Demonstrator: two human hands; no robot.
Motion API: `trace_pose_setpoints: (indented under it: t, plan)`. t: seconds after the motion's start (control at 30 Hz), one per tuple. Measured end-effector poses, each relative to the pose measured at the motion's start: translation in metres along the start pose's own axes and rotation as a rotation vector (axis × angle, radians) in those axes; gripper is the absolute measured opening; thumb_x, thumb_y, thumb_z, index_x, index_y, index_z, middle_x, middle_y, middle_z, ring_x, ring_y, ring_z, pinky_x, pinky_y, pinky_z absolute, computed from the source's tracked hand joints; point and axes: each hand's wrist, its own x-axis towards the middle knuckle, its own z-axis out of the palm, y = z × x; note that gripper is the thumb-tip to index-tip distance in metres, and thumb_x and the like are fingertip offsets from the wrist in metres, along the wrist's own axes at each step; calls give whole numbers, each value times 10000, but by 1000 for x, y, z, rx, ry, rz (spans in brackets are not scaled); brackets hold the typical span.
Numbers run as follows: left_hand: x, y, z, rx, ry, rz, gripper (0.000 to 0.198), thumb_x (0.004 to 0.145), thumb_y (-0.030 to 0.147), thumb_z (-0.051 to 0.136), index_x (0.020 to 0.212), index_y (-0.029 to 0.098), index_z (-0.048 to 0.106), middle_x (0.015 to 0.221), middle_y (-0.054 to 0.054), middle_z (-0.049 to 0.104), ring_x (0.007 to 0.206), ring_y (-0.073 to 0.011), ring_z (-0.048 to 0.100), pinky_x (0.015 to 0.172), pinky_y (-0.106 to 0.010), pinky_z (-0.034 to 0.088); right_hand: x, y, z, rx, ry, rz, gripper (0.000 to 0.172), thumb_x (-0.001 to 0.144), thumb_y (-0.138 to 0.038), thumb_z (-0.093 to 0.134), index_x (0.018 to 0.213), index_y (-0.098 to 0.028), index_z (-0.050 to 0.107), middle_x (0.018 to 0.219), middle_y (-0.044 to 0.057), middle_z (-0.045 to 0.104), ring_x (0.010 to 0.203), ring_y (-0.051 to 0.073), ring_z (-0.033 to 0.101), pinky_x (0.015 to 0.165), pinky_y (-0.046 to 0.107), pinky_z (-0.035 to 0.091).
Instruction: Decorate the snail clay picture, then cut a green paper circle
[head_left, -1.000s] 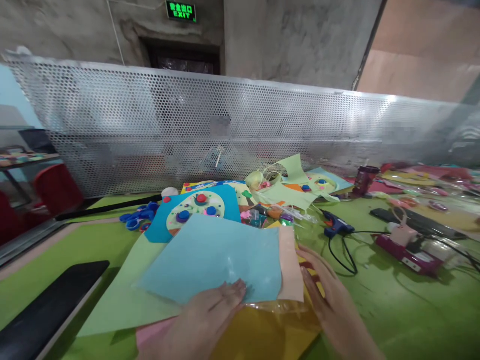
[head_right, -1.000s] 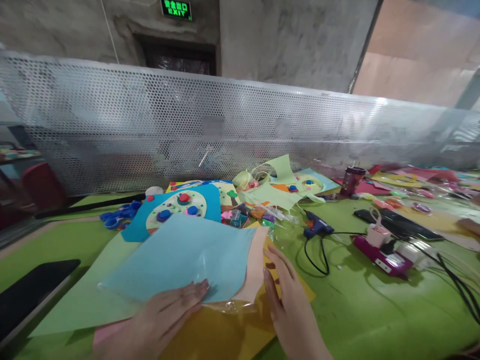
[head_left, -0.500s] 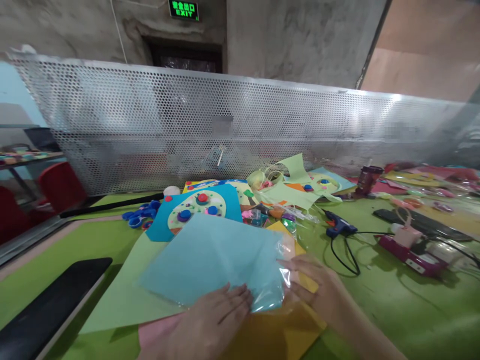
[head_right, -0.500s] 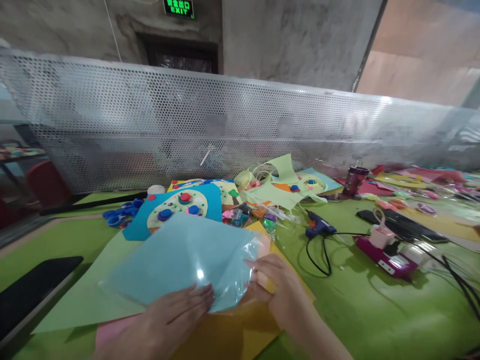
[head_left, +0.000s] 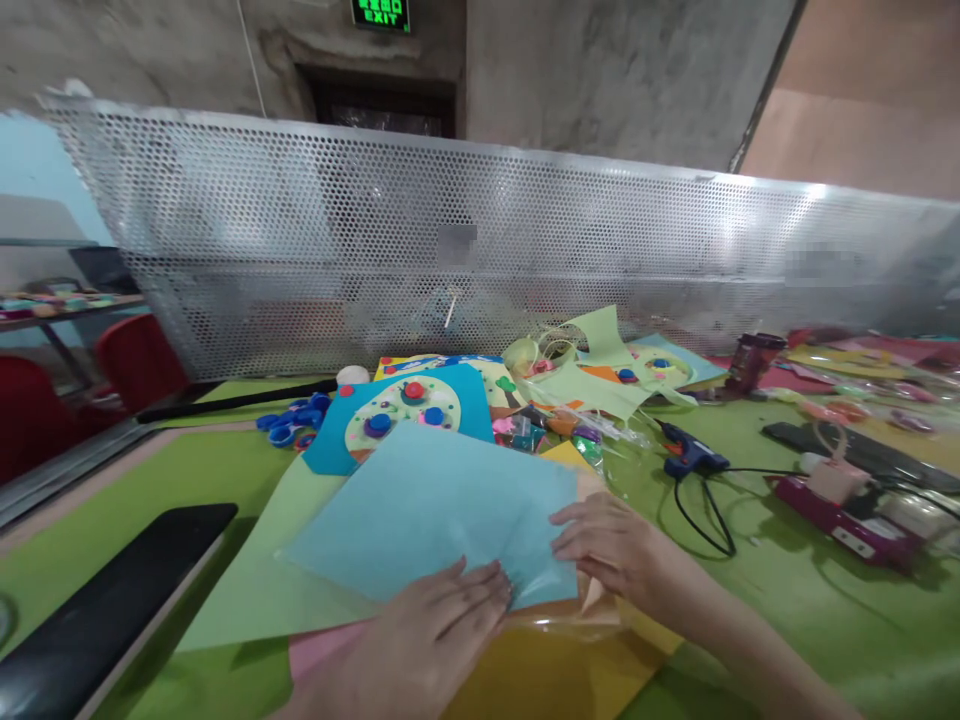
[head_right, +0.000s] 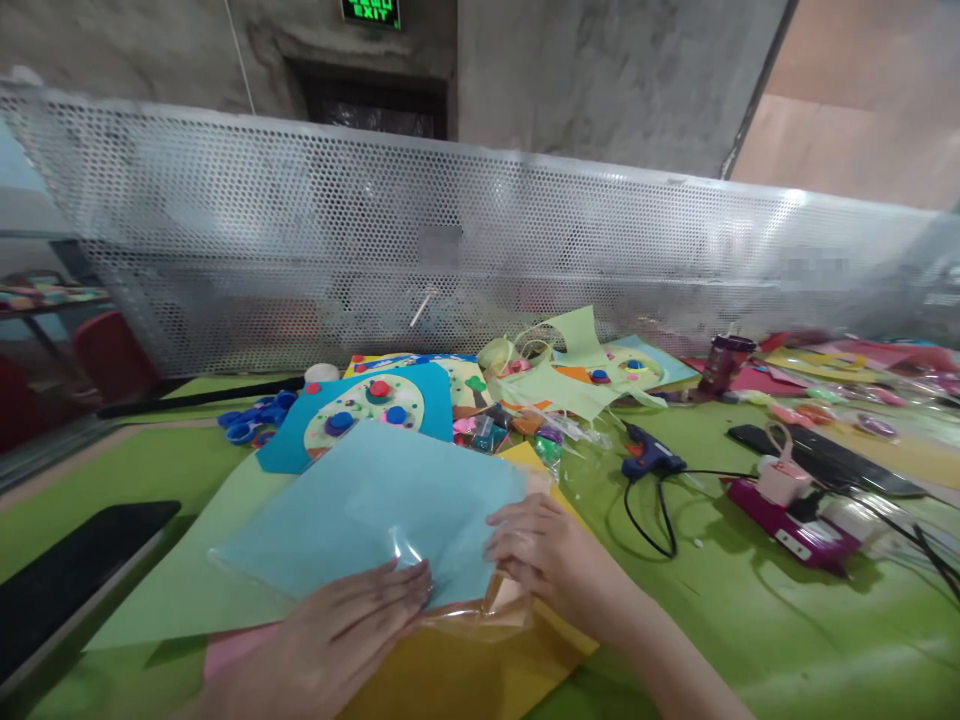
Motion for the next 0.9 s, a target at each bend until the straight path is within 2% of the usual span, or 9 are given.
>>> trace_pose_setpoints:
  t: [0.13, 0.3, 0.43, 0.7, 0.8, 0.9]
  plan:
    - [1, -1, 0, -32, 26, -19, 362, 951, 110, 242, 1046, 128, 591, 1027, -6, 710, 998, -87, 621, 933, -192, 465, 2, 1, 1, 132, 101, 16, 118, 827, -203, 552, 768, -230, 650, 786, 58, 703, 919, 210, 619, 808, 369, 473]
    - [-2, -1, -1, -28, 14, -50, 300, 946, 131, 302, 1096, 104, 561, 1049, -38, 702, 989, -100, 630, 919, -199, 486, 7, 2, -3, 443, 23, 65, 177, 822, -312, 589, 700, -207, 665, 766, 69, 707, 906, 212, 615, 801, 370, 486]
    - [-5, -1, 1, -40, -5, -40, 314, 941, 108, 291, 1132, 95, 540, 1087, -43, 686, 1042, -116, 603, 939, -223, 473, 9, 5, -3, 556, -45, 79, 232, 801, -420, 599, 747, -222, 706, 810, 60, 732, 919, 210, 621, 793, 372, 502]
    - [1, -2, -3, -54, -2, -14, 376, 948, 115, 236, 1053, 119, 598, 1038, -1, 707, 1003, -105, 625, 919, -219, 475, 16, 9, -2, 610, -140, 111, 265, 796, -436, 597, 797, -203, 722, 848, 62, 722, 878, 199, 636, 831, 362, 478]
    - [3, -3, -9, -21, -40, 12, 391, 953, 135, 224, 1070, 127, 597, 1052, 10, 702, 997, -107, 628, 891, -218, 492, 17, 10, 1, 597, -144, 121, 299, 816, -447, 567, 788, -182, 702, 830, 70, 715, 826, 194, 645, 791, 346, 491]
    - [7, -3, -15, 29, -99, 54, 397, 951, 129, 222, 1076, 131, 599, 1067, 14, 695, 1000, -111, 628, 867, -218, 505, 15, 10, 4, 504, -103, 156, 236, 820, -388, 582, 814, -174, 681, 844, 77, 694, 830, 196, 622, 780, 339, 474]
